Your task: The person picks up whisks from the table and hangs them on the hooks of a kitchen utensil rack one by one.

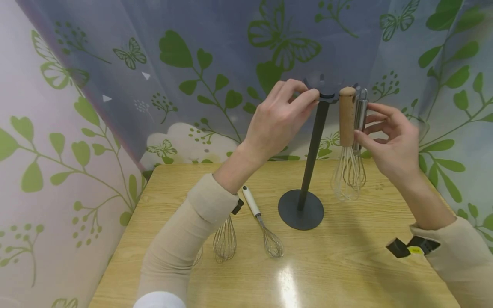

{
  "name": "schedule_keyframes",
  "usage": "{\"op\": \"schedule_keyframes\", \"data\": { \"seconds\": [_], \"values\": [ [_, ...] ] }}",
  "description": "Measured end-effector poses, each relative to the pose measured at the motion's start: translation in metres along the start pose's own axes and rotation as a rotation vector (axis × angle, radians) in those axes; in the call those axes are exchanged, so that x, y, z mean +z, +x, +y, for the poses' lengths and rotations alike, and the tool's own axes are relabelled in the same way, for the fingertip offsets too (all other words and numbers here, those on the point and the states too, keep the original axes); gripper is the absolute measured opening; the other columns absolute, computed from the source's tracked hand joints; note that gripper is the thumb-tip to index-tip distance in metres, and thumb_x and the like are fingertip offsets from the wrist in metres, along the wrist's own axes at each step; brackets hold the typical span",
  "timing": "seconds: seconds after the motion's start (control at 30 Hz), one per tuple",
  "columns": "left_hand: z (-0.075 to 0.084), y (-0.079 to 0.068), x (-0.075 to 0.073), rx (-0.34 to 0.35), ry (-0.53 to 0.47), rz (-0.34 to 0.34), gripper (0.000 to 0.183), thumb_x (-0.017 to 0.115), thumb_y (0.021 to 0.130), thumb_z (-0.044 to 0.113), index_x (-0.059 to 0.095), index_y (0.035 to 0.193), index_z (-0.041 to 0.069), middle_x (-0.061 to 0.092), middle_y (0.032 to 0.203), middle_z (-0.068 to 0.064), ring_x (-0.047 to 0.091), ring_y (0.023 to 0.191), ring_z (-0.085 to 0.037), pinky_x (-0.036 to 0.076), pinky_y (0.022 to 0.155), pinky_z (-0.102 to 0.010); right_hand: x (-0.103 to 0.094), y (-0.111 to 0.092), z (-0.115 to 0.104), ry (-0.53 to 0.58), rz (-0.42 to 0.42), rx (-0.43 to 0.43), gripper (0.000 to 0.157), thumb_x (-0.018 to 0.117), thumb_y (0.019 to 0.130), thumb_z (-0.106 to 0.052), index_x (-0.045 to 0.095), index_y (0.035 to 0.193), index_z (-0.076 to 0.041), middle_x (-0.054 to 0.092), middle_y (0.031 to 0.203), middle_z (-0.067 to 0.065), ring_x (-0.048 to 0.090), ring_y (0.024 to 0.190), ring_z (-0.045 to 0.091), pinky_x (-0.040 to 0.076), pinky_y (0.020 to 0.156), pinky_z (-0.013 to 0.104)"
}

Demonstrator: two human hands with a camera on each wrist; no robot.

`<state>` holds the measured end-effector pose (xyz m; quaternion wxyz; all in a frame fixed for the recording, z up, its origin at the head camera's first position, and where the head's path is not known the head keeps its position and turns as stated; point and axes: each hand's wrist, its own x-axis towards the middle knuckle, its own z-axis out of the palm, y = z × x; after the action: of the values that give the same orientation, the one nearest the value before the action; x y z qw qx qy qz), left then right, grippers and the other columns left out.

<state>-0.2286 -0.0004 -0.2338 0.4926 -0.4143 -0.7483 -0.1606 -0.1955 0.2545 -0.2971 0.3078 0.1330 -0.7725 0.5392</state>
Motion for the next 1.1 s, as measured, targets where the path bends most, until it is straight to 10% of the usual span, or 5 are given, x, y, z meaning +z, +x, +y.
{"op": "schedule_keyframes", "data": {
  "seconds": [1.1],
  "values": [
    [0.001, -0.001, 0.002, 0.0, 0.002, 0.014, 0.034, 0.046, 0.114, 0.026, 0.076, 0.111, 0.011, 0.07, 0.109, -0.01, 0.065, 0.098, -0.024, 0.059, 0.078, -0.027, -0.003, 0.009, -0.012, -0.036, 0.008, -0.109, 0.057, 0.074, 0.086, 0.014, 0.068, 0.138, -0.008, 0.067, 0.104, -0.021, 0.066, 0.085, -0.005, 0.056, 0.069, 0.005]
  ]
}}
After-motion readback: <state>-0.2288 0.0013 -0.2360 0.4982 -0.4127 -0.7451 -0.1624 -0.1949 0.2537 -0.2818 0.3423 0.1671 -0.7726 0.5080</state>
